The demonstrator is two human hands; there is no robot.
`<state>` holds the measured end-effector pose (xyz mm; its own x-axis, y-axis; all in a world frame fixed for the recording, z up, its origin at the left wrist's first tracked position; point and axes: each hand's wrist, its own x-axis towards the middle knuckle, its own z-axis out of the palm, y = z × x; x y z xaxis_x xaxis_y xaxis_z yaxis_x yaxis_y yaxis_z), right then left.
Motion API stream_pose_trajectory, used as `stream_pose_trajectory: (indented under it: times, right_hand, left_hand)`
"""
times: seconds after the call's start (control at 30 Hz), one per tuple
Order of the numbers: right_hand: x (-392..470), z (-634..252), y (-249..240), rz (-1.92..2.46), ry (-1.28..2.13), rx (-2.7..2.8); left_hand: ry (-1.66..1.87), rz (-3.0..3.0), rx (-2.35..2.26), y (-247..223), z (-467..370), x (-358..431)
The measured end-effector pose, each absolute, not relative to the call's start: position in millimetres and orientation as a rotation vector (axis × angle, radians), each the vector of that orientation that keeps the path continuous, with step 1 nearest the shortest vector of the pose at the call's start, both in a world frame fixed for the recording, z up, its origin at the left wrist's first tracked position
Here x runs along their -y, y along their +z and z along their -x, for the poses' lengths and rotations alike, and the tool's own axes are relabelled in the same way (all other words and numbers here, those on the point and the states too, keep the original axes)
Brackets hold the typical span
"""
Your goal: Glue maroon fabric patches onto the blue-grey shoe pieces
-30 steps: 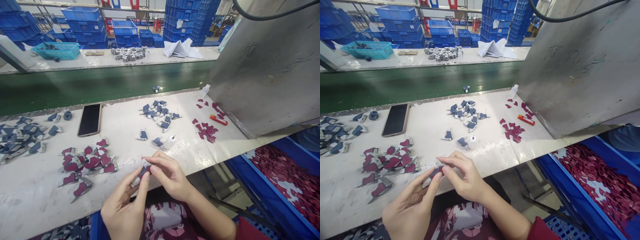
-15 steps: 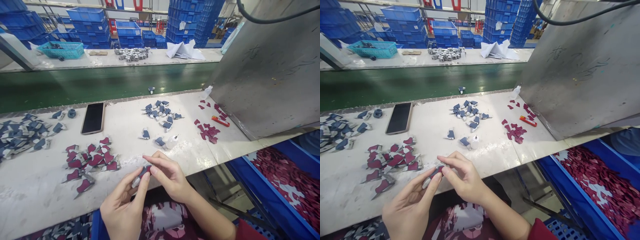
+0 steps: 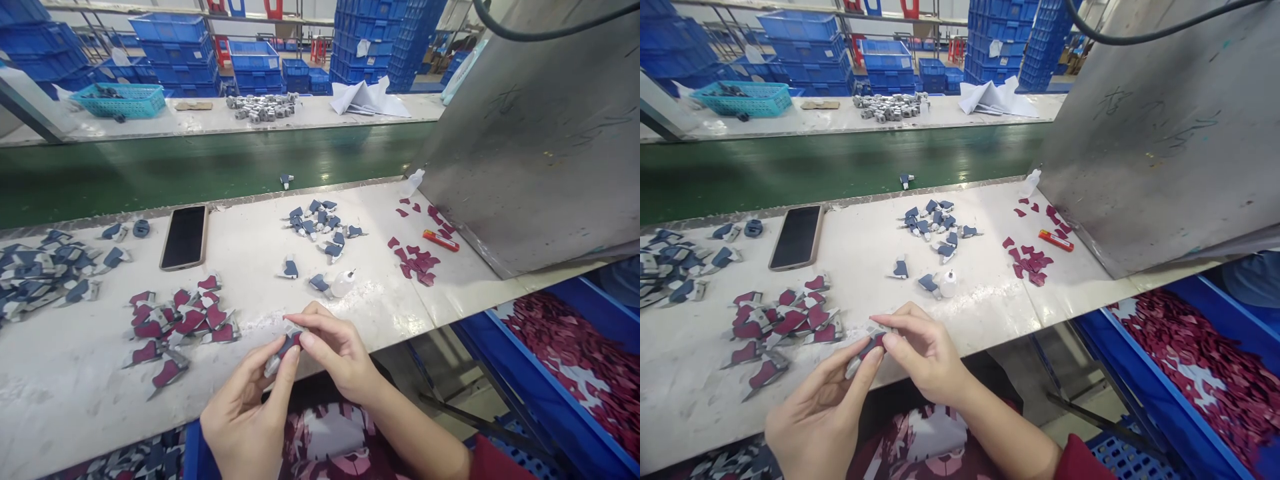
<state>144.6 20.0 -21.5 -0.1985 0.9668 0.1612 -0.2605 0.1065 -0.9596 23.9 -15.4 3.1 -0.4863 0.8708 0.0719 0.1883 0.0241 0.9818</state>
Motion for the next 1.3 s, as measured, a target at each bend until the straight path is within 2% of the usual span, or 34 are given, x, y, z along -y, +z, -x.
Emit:
stream_pose_trajectory:
  times: [0.27, 0.53, 0.83, 0.97, 1.1, 1.2, 1.3]
  right_hand:
    - [-28.1, -157.1, -25.3, 0.816, 1.473, 1.299]
    - [-33.2, -162.6, -26.9, 0.848, 0.817, 1.73]
    - [-36.0, -160.3, -28.2, 0.802, 0.571, 1.838]
    - [-37.7, -147.4, -29.8, 0.782, 0.589, 1.777]
    - [-39.6, -149.7, -28.2, 0.777, 0.548, 1.805]
    - [-39.8, -169.5, -28.1, 0.838, 0.318, 1.791]
    - [-39.4, -194.5, -33.1, 0.979, 0.082, 1.707]
  left_hand:
    - [1.363, -0.808, -1.694, -7.3, -14.2, 8.7]
    - [1.289, -0.808, -1.676, -0.8, -13.3, 7.9]
    - [1.131, -0.806, -1.568, -1.1, -1.1, 0.0]
    - [1.055, -0.964, -1.547, -1.0, 15.0, -4.9]
    - [1.183, -1.184, -1.913, -3.0, 56.1, -12.7]
    - [1.195, -1.326, -2.323, -1.8, 101.8, -23.6]
    - [1.14, -1.456, -2.467, -3.8, 146.8, -37.7]
